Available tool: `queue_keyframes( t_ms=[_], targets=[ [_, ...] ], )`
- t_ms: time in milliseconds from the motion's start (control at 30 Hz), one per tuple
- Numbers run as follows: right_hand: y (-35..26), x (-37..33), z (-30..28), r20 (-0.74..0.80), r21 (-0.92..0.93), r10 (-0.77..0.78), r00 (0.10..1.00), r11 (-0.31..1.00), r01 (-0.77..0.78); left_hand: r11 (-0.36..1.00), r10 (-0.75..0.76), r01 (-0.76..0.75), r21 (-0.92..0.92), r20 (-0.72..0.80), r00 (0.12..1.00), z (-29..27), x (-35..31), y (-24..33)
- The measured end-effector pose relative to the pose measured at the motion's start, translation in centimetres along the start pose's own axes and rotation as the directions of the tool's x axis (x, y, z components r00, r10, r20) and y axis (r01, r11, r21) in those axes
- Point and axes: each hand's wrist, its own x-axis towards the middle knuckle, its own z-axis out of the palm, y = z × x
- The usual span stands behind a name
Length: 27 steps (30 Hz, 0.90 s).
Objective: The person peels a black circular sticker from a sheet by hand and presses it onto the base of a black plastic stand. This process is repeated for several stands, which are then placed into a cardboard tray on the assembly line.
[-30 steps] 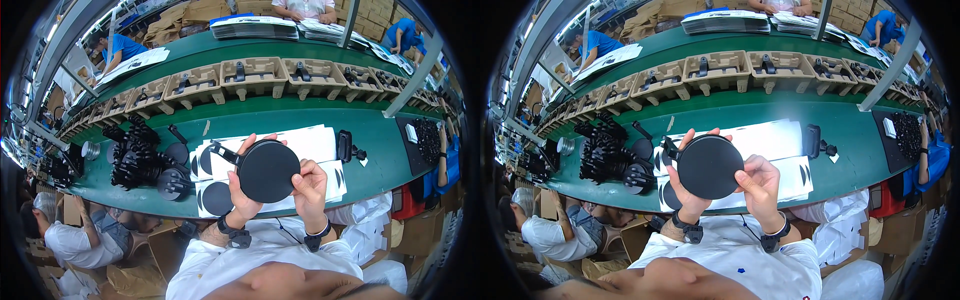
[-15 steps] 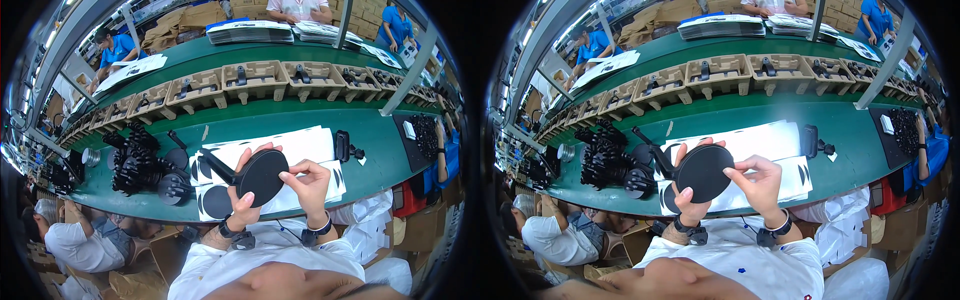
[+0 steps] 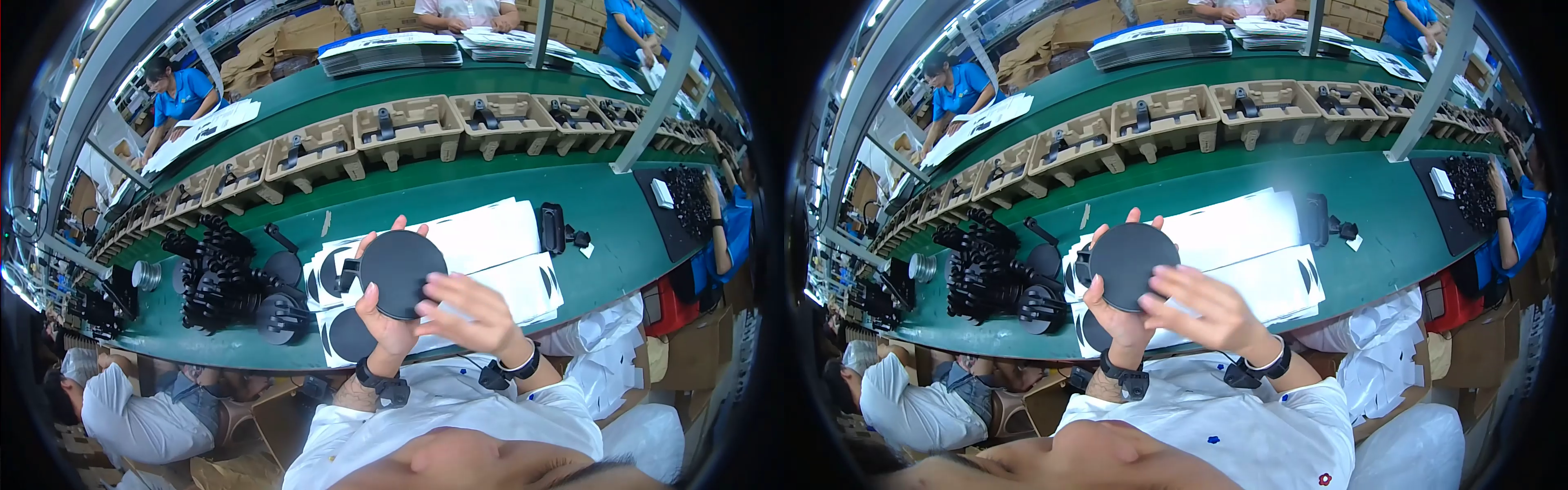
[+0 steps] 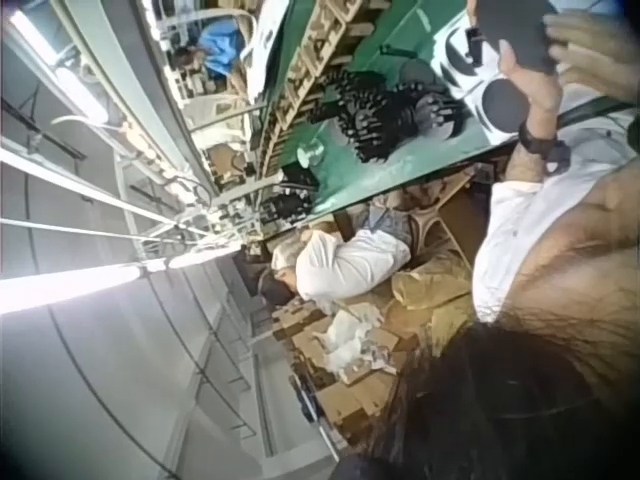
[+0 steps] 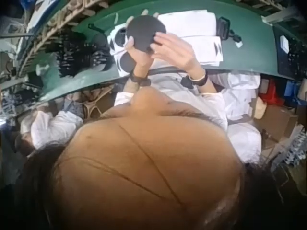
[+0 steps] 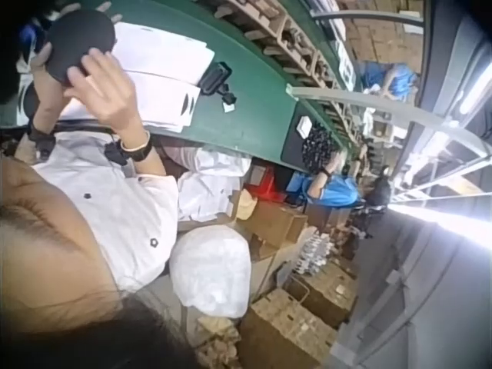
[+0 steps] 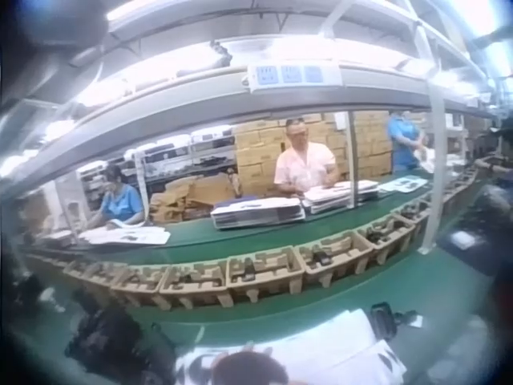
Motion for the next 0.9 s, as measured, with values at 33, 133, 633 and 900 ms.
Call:
queue_keyframes(
  t_ms=[33, 133, 633, 900],
  targets=[
    [-0.4, 0.1, 0.2, 0.144, -0.015, -0.132, 0.981, 0.991, 0.136, 1.0, 0.004, -0.005, 0.023, 0.004, 1.0, -0.1, 0.0, 0.0],
    [-0.1, -0.3, 1.0, 0.108, -0.086, -0.142, 0.984, 0.985, 0.152, 0.999, -0.041, 0.041, -0.008, 0.02, 0.999, -1.1, -0.4, 0.0],
    [16.2, 10.1, 2.2, -0.182, -0.3, 0.356, 0.917, 0.867, -0.397, 0.959, -0.247, 0.226, 0.173, 0.115, 0.962, -5.8, -0.8, 5.1],
    [36.3, 10.4, -8.1, -0.369, -0.697, 0.427, 0.826, 0.461, -0.549, -0.044, 0.707, -0.019, 0.999, 0.045, 0.705, -17.6, -9.5, 20.2]
  ],
)
